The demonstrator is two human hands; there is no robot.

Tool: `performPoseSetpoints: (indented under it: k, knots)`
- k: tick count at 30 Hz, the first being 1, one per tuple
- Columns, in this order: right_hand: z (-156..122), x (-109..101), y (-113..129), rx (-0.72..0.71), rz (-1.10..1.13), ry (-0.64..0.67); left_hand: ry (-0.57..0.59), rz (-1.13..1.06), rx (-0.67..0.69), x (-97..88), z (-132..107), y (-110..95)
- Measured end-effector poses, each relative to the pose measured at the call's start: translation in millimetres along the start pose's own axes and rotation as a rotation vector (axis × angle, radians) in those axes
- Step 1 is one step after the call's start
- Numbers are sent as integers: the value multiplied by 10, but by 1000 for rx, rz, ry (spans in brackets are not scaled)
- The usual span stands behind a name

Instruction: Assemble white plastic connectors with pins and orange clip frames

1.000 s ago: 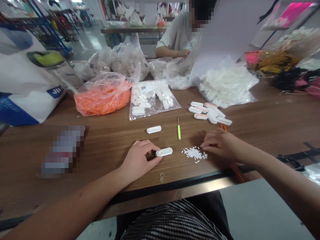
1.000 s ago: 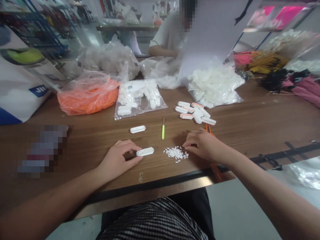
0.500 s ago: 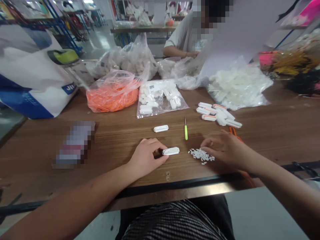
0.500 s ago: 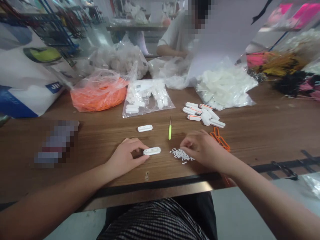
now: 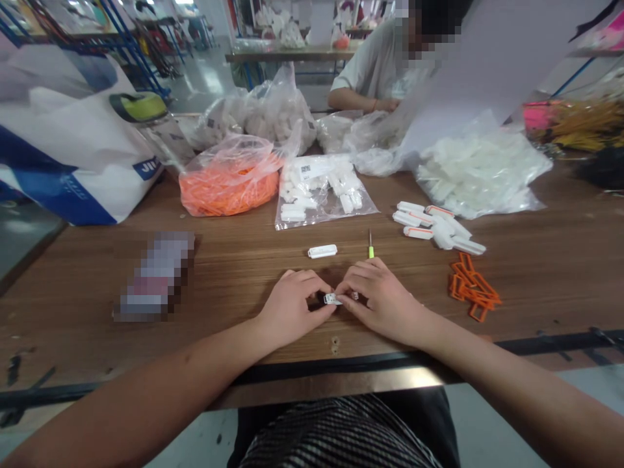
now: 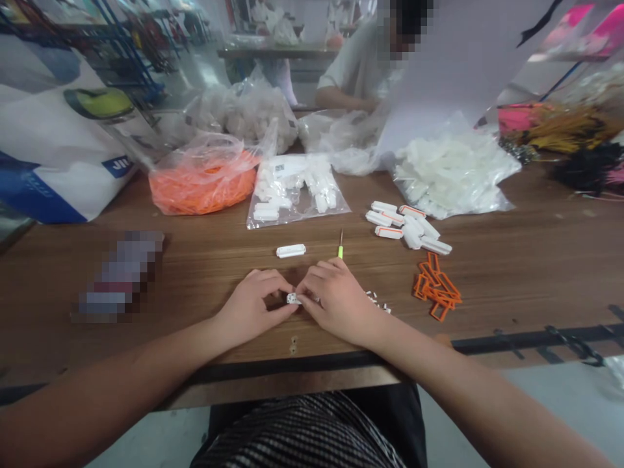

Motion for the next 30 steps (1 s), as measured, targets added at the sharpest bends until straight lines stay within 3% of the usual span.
performPoseSetpoints:
  k: [8,14,20,23,27,29,30]
  knots:
    - [-91,-5,187,-197,-200,-70,-2,-8,-10,2,13,6]
    - [-170,-127,180,-177,-139,-187,6,-5,-30,2,10,10]
    - [-150,5,316,-241,-305,-140,17,-27,-30,13,11,25]
    - [-148,-26,306,-218,-268,-112,16,-23,-25,7,14,28]
    - [-240,-309,-69,-73,-8,-101,22,-7,-40,1,17,47]
    - [-351,-452,-409,63,-38,-98,32,-4,-49,4,19,58]
    - [-413,-444,-567,116,-66,-25,31,-4,-49,2,21,59]
Point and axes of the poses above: each hand's wrist, its own z-axis towards the middle knuckle, its own x-axis out of the palm, y = z × x, the point moved 9 cm from there along z, towards the middle knuckle, and after that the axes turned 6 degrees about -z, right-handed, at the moved point
